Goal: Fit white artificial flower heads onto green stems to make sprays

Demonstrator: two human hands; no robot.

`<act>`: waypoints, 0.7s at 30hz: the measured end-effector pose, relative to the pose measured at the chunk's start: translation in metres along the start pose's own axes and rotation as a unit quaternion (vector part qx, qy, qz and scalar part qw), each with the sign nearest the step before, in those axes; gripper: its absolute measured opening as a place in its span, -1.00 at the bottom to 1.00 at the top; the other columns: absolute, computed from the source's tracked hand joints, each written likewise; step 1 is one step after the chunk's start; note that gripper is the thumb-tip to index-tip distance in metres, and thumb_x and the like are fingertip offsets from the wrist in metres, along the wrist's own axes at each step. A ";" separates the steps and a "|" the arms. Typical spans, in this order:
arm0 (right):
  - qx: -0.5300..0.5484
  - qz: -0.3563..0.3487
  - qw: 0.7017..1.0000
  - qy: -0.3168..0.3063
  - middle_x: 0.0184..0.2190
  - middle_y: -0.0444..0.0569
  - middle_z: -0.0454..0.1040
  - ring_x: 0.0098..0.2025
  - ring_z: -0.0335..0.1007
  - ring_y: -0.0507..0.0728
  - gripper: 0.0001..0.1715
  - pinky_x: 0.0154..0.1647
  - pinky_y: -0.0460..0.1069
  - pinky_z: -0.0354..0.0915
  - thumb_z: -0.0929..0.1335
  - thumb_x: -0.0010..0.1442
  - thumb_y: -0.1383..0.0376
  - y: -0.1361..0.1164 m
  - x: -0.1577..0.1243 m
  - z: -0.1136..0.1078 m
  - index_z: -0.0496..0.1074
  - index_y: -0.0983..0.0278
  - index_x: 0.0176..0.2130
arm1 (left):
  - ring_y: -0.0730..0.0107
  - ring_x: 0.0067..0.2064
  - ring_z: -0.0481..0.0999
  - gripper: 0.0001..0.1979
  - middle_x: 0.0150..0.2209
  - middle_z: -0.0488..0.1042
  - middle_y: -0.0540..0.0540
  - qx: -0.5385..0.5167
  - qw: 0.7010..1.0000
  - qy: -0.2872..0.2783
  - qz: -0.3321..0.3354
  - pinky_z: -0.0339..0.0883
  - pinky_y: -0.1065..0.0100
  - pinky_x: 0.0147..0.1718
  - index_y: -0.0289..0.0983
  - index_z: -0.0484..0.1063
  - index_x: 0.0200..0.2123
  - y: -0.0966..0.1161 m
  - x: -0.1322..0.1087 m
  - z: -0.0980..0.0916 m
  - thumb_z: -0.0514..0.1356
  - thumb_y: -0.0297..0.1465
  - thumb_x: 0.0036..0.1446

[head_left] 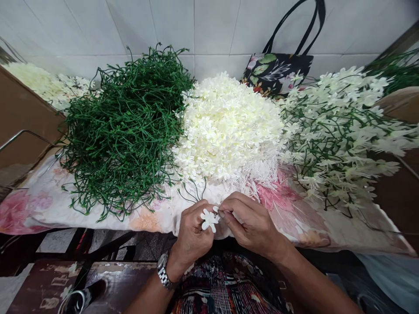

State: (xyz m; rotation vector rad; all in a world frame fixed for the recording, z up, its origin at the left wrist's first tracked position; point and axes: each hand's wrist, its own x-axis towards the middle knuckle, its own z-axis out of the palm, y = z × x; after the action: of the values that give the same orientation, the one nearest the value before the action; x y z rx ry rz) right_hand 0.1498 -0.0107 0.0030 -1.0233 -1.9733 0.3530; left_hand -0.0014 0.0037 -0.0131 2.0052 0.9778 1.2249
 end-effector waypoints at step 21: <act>-0.089 0.002 0.993 0.082 -0.50 -0.10 0.40 -0.45 0.35 0.02 -0.84 -0.46 -0.07 0.32 0.24 0.15 0.51 0.001 0.011 -0.075 0.31 0.27 -0.35 | 0.28 -0.17 0.51 -0.62 -0.12 0.49 -0.16 -0.059 0.988 0.026 -0.139 0.40 0.29 -0.16 -0.20 0.37 0.00 0.012 0.009 0.002 0.16 -0.38 0.07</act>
State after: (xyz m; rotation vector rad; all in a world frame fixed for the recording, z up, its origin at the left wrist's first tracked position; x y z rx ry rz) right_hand 0.2073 -0.0116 0.0527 -1.1313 -1.8788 0.0928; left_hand 0.0065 0.0042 -0.0001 1.6871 1.1393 1.1573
